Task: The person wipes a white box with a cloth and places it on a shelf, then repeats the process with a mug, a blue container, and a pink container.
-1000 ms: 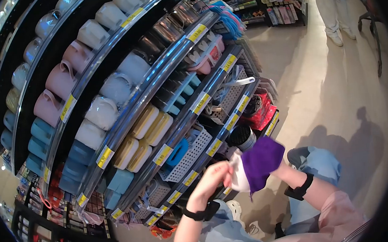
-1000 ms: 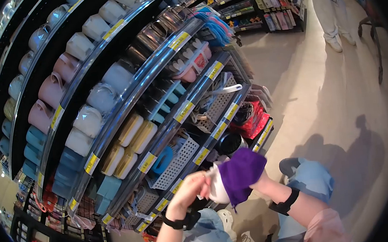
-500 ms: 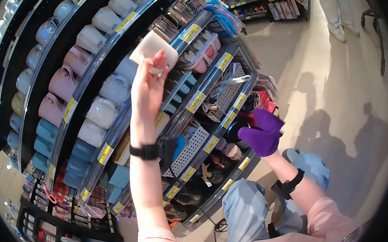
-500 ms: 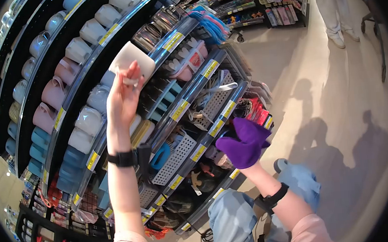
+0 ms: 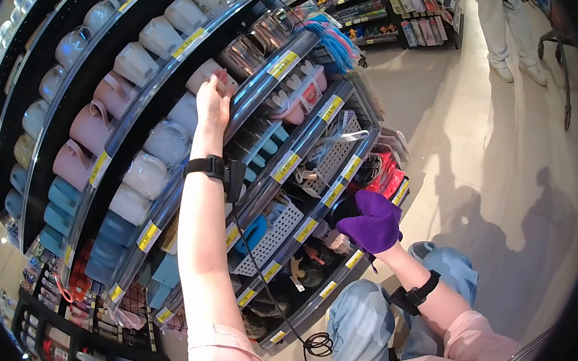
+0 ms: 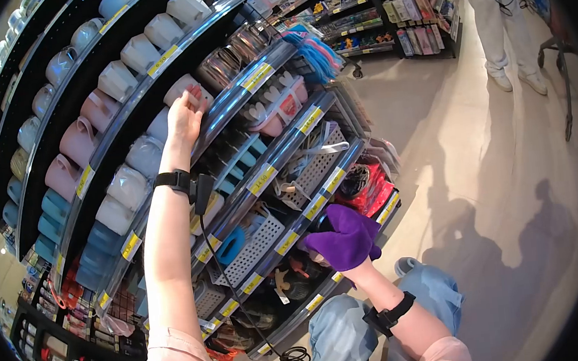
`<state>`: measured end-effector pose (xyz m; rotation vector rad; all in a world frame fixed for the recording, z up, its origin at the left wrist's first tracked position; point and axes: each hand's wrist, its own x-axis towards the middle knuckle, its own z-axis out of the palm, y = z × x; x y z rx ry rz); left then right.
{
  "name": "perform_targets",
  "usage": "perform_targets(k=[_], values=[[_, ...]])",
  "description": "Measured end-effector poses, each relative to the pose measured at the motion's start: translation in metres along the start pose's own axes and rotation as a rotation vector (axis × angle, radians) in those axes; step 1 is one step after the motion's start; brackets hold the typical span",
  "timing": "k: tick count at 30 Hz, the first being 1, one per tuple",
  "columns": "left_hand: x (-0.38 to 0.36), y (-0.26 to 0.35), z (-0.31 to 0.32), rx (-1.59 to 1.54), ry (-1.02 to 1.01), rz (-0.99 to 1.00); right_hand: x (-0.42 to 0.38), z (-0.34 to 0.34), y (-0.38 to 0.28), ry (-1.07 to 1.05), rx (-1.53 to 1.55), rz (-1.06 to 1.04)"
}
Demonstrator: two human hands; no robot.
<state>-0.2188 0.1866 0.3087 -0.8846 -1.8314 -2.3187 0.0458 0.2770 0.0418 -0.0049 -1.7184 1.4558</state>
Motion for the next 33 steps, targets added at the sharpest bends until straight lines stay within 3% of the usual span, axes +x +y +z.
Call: perform_targets(k=[1, 4, 5, 7, 8, 10, 12, 13, 14, 16, 18, 20, 22, 23, 30, 32, 33], values=[[0.001, -0.002, 0.000, 0.011, 0.006, -0.018, -0.002, 0.000, 0.006, -0.006, -0.070, -0.141], [-0.004, -0.006, 0.000, -0.065, -0.007, -0.081, -0.005, 0.004, 0.008, 0.033, -0.073, -0.159], [-0.006, -0.008, 0.001, -0.035, -0.047, -0.039, -0.005, 0.005, 0.016, 0.010, -0.112, -0.283], [-0.019, -0.010, 0.003, 0.026, -0.146, 0.055, -0.004, 0.008, 0.012, 0.019, 0.042, -0.170], [-0.027, -0.016, 0.010, 0.011, -0.009, 0.095, -0.004, 0.009, 0.011, 0.032, 0.190, -0.048], [-0.078, -0.009, 0.023, 0.131, 0.028, 0.039, 0.003, 0.008, 0.017, 0.043, -0.235, -0.473], [-0.129, -0.007, 0.022, 0.211, -0.093, -0.133, 0.005, 0.008, 0.017, -0.056, -0.228, -0.477], [-0.152, -0.013, 0.012, 0.219, -0.171, -0.175, 0.006, 0.011, 0.010, 0.016, -0.160, -0.530], [-0.176, -0.015, 0.005, 0.227, -0.219, -0.228, 0.003, 0.013, 0.002, -0.059, -0.060, -0.252], [-0.221, -0.016, -0.022, 0.219, -0.323, -0.341, -0.002, 0.015, -0.002, -0.097, -0.129, -0.130], [-0.260, -0.007, -0.051, 0.265, -0.268, -0.449, -0.003, 0.019, 0.015, -0.016, -0.296, -0.675], [-0.284, -0.007, -0.098, 0.285, -0.135, -0.476, -0.011, 0.023, 0.012, -0.105, -0.286, -0.665], [-0.302, -0.003, -0.152, 0.301, 0.126, -0.393, -0.023, 0.031, 0.011, -0.086, -0.357, -0.470], [-0.311, 0.003, -0.182, 0.412, 0.233, -0.369, -0.031, 0.033, 0.028, -0.131, -0.538, -0.502], [-0.360, 0.056, -0.378, 1.118, 0.944, 0.043, -0.060, 0.058, 0.085, -0.257, -0.534, -0.448], [-0.362, 0.067, -0.423, 1.207, 1.060, 0.054, -0.069, 0.069, 0.102, -0.277, -0.562, -0.439], [-0.363, 0.066, -0.462, 1.145, 1.016, 0.129, -0.076, 0.073, 0.115, -0.286, -0.579, -0.433]])
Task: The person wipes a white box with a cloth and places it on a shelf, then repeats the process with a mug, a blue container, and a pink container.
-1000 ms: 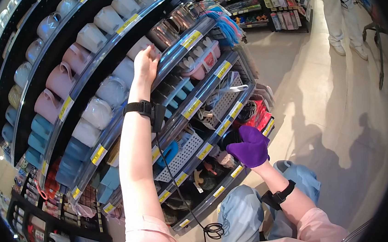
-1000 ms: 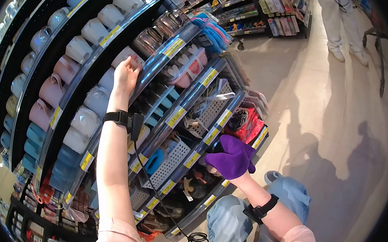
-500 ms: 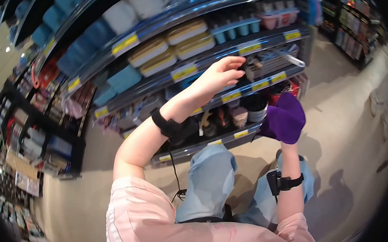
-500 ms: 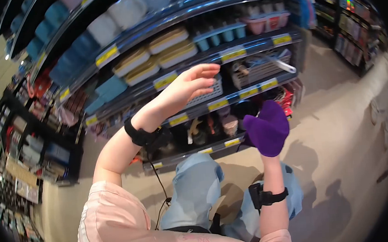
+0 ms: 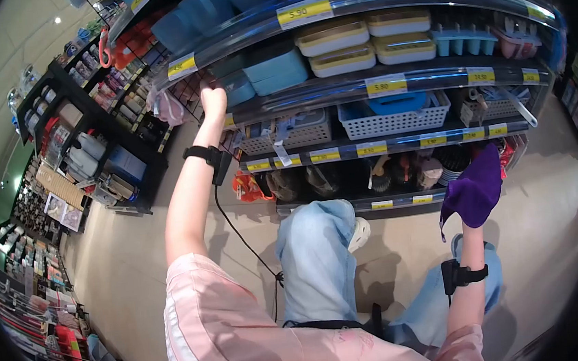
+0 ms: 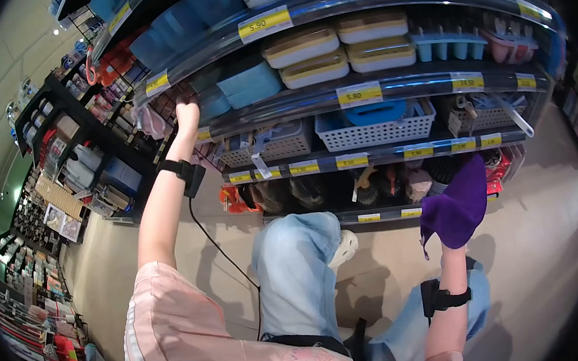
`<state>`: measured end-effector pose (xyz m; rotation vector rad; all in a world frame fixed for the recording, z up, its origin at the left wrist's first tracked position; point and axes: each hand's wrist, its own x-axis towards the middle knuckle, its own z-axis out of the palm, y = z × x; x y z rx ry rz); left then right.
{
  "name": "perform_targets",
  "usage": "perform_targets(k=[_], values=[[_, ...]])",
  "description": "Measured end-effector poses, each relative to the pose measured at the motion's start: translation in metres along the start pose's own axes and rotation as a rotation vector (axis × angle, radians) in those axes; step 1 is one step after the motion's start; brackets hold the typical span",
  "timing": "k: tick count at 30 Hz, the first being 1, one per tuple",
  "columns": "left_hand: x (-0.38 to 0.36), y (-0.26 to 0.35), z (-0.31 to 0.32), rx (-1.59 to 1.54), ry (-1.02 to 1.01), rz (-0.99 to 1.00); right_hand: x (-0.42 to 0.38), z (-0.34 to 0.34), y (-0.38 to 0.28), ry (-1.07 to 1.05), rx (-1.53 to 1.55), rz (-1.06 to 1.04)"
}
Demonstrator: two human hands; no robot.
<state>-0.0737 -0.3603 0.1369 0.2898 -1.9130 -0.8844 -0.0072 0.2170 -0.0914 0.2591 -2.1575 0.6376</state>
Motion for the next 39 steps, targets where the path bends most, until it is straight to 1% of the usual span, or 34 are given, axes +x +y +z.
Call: perform_targets(k=[1, 2, 3, 5, 6, 7, 9, 10, 11, 13, 14, 16, 19, 24, 26, 28, 29, 30, 31, 32, 33, 34, 36, 37, 39], values=[[0.016, -0.005, -0.001, -0.094, -0.007, 0.044, -0.006, 0.009, 0.001, -0.013, -0.016, 0.000], [0.040, -0.007, -0.001, 0.447, 0.020, -0.173, -0.009, 0.019, 0.001, -0.017, -0.035, -0.015], [0.060, -0.036, -0.002, 0.613, 0.004, 0.015, 0.002, 0.016, -0.014, -0.010, -0.034, -0.017], [0.095, -0.053, -0.004, 0.447, -0.220, 0.188, 0.036, -0.011, -0.058, -0.011, -0.044, -0.315], [0.102, -0.054, -0.005, 0.426, -0.298, 0.179, 0.042, -0.016, -0.068, -0.094, 0.077, -0.189], [0.108, -0.056, -0.005, 0.436, -0.337, 0.134, 0.040, -0.009, -0.068, -0.096, 0.073, -0.193], [0.116, -0.060, -0.006, 0.458, -0.393, 0.063, 0.036, 0.006, -0.064, -0.056, -0.140, -0.267], [0.119, -0.060, -0.005, 0.467, -0.409, 0.037, 0.045, 0.001, -0.074, -0.059, -0.069, -0.279], [0.121, -0.060, -0.003, 0.471, -0.416, 0.016, 0.045, 0.002, -0.073, -0.066, -0.071, -0.282], [0.124, -0.062, 0.002, 0.452, -0.427, -0.015, 0.037, 0.002, -0.070, -0.166, 0.449, 0.092], [0.125, -0.063, 0.002, 0.431, -0.430, -0.030, 0.035, 0.000, -0.055, -0.274, 0.407, -0.089], [0.125, -0.062, 0.000, 0.356, -0.437, -0.067, 0.038, -0.006, -0.062, -0.278, 0.447, -0.082], [0.124, -0.057, -0.008, 0.162, -0.452, -0.152, 0.048, -0.010, -0.073, -0.266, 0.522, -0.056], [0.119, -0.037, -0.020, -0.253, -0.458, -0.325, 0.063, -0.010, -0.079, -0.261, 0.658, -0.049], [0.114, -0.026, -0.024, -0.424, -0.458, -0.390, 0.070, -0.009, -0.077, -0.255, 0.757, -0.063], [0.102, -0.015, -0.029, -0.602, -0.471, -0.455, 0.072, -0.009, -0.071, -0.230, 0.951, -0.106], [0.090, -0.011, -0.033, -0.696, -0.488, -0.488, 0.047, -0.002, -0.051, -0.228, 0.957, -0.103], [0.076, -0.006, -0.040, -0.782, -0.510, -0.524, 0.002, 0.016, -0.016, -0.340, 0.773, 0.008], [0.056, 0.020, -0.047, -0.753, -0.351, -0.618, -0.023, 0.025, 0.001, -0.448, 0.585, 0.118], [0.028, 0.041, -0.055, -0.721, -0.188, -0.708, -0.024, 0.024, -0.002, -0.436, 0.540, 0.120], [0.016, 0.037, -0.071, -0.769, -0.302, -0.732, -0.011, 0.017, -0.019, -0.379, 0.558, 0.087], [0.002, 0.041, -0.087, -0.811, -0.318, -0.808, 0.006, 0.010, -0.037, -0.328, 0.576, 0.058], [-0.044, 0.078, -0.105, -0.733, -0.361, -0.670, 0.022, -0.006, -0.059, -0.273, 0.605, 0.038], [-0.062, 0.094, -0.112, -0.679, -0.403, -0.653, 0.027, -0.013, -0.070, -0.255, 0.623, 0.035], [-0.106, 0.129, -0.110, -0.501, -0.479, -0.499, 0.032, -0.026, -0.081, -0.223, 0.636, 0.032]])
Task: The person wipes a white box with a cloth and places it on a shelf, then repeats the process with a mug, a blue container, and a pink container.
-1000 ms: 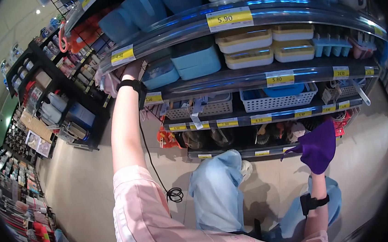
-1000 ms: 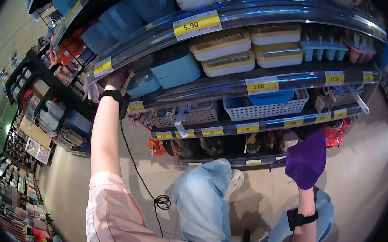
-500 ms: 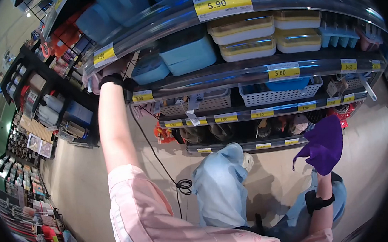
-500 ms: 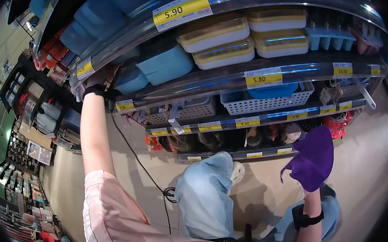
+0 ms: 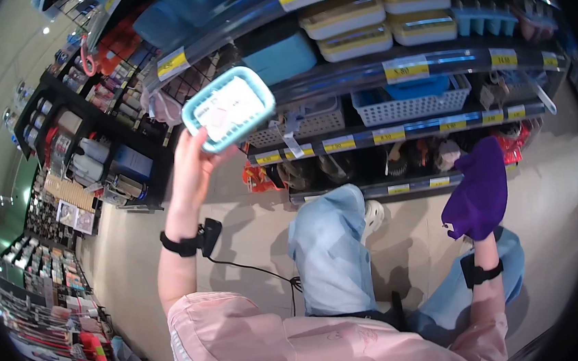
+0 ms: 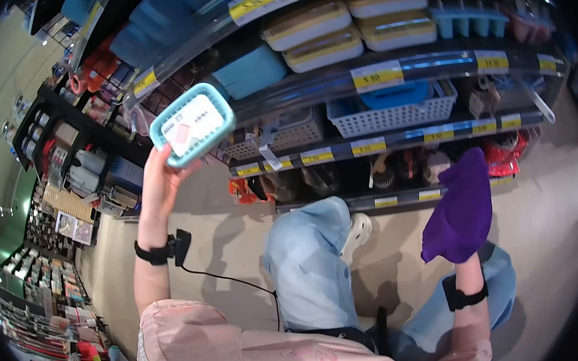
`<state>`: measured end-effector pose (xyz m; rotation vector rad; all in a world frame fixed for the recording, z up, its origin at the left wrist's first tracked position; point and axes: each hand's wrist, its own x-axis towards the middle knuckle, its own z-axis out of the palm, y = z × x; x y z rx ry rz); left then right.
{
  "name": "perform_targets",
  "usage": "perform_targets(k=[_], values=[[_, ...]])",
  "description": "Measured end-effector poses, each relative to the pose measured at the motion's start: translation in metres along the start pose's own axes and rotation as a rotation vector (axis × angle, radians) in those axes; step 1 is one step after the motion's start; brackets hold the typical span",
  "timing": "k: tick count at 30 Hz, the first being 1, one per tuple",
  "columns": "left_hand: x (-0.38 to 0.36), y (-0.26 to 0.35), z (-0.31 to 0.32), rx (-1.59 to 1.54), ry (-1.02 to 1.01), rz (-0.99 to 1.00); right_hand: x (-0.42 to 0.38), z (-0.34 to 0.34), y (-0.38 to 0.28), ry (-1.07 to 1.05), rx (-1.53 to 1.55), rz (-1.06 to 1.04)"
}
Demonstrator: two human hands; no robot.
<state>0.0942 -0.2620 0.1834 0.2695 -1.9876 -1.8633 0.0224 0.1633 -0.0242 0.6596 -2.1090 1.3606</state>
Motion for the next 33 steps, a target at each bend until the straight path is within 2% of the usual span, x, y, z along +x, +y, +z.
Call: perform_targets(k=[5, 6, 10, 12, 13, 14, 15, 16, 20, 22, 26, 30, 33], values=[[-0.059, -0.016, 0.090, -0.243, -0.260, -0.074, 0.002, -0.010, -0.031, 0.082, 0.059, -0.020], [-0.065, -0.022, 0.114, -0.218, -0.245, -0.033, 0.002, -0.012, -0.035, 0.094, 0.069, -0.022], [-0.082, -0.068, 0.194, -0.279, -0.412, 0.038, 0.001, -0.025, -0.051, 0.156, 0.089, -0.015], [-0.094, -0.099, 0.231, -0.231, -0.461, 0.115, 0.000, -0.037, -0.054, 0.162, 0.105, 0.058], [-0.101, -0.097, 0.244, -0.265, -0.527, -0.069, 0.001, -0.040, -0.052, 0.150, 0.171, 0.110], [-0.102, -0.102, 0.257, -0.362, -0.519, -0.143, 0.001, -0.041, -0.047, 0.133, 0.243, 0.161], [-0.102, -0.108, 0.264, -0.398, -0.547, -0.145, -0.006, -0.032, -0.030, 0.221, 0.461, 0.287], [-0.101, -0.112, 0.269, -0.429, -0.569, -0.146, -0.004, -0.032, -0.024, 0.230, 0.443, 0.283], [-0.103, -0.131, 0.278, -0.445, -0.599, -0.133, 0.002, -0.036, -0.016, 0.236, 0.238, 0.157], [-0.103, -0.149, 0.277, -0.406, -0.614, -0.059, 0.005, -0.039, -0.015, 0.229, 0.168, 0.107], [-0.105, -0.155, 0.281, -0.347, -0.625, -0.105, 0.012, -0.038, -0.012, 0.214, 0.062, 0.011], [-0.105, -0.152, 0.287, -0.480, -0.608, -0.148, 0.020, -0.037, -0.009, 0.204, -0.032, -0.077], [-0.101, -0.161, 0.291, -0.528, -0.612, -0.106, 0.025, -0.037, -0.007, 0.195, -0.108, -0.146]])
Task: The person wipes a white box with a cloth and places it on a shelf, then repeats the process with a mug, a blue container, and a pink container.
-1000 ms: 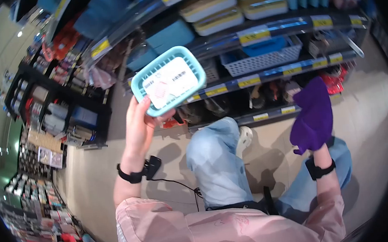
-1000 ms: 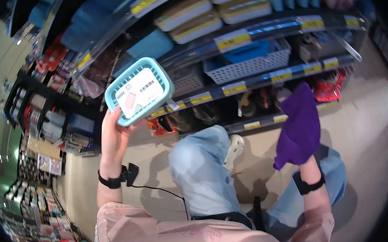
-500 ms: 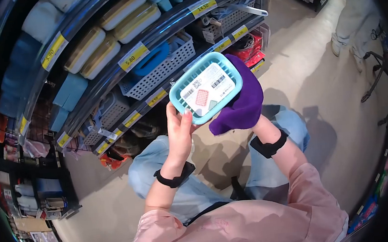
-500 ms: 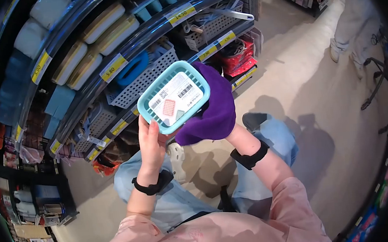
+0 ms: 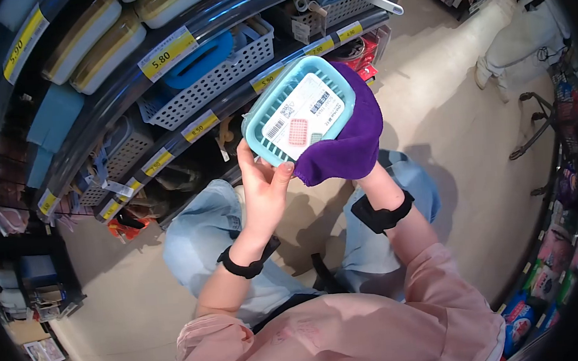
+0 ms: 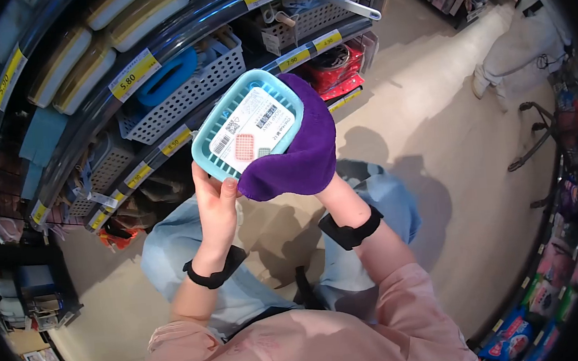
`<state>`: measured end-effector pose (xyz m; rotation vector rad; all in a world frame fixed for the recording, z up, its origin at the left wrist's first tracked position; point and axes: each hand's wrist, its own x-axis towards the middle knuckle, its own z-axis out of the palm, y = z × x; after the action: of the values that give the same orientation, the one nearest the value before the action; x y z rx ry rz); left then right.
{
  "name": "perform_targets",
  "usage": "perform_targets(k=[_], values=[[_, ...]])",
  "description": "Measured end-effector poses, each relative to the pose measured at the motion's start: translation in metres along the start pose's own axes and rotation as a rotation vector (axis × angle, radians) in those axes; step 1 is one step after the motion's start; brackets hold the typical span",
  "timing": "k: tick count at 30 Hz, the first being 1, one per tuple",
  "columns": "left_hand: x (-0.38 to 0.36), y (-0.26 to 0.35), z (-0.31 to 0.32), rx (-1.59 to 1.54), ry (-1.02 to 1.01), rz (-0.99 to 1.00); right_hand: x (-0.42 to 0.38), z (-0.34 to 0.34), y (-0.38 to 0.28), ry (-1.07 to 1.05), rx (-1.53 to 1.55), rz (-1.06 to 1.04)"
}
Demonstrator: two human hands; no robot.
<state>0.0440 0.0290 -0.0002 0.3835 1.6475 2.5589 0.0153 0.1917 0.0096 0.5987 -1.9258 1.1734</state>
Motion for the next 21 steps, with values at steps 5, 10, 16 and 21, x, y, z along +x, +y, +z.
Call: perform_targets(k=[5, 10, 16, 21], values=[[0.006, -0.001, 0.009, -0.019, -0.024, 0.095, -0.020, 0.016, 0.010, 0.121, 0.294, 0.357], [0.004, -0.004, 0.013, 0.112, -0.044, 0.051, -0.001, 0.002, 0.002, 0.110, -0.023, 0.167], [-0.001, -0.019, 0.012, 0.038, -0.067, -0.026, -0.006, -0.017, 0.016, 0.050, -0.286, 0.238], [-0.001, -0.020, 0.011, -0.016, -0.080, -0.120, -0.019, -0.020, 0.023, 0.156, -0.468, 0.168]])
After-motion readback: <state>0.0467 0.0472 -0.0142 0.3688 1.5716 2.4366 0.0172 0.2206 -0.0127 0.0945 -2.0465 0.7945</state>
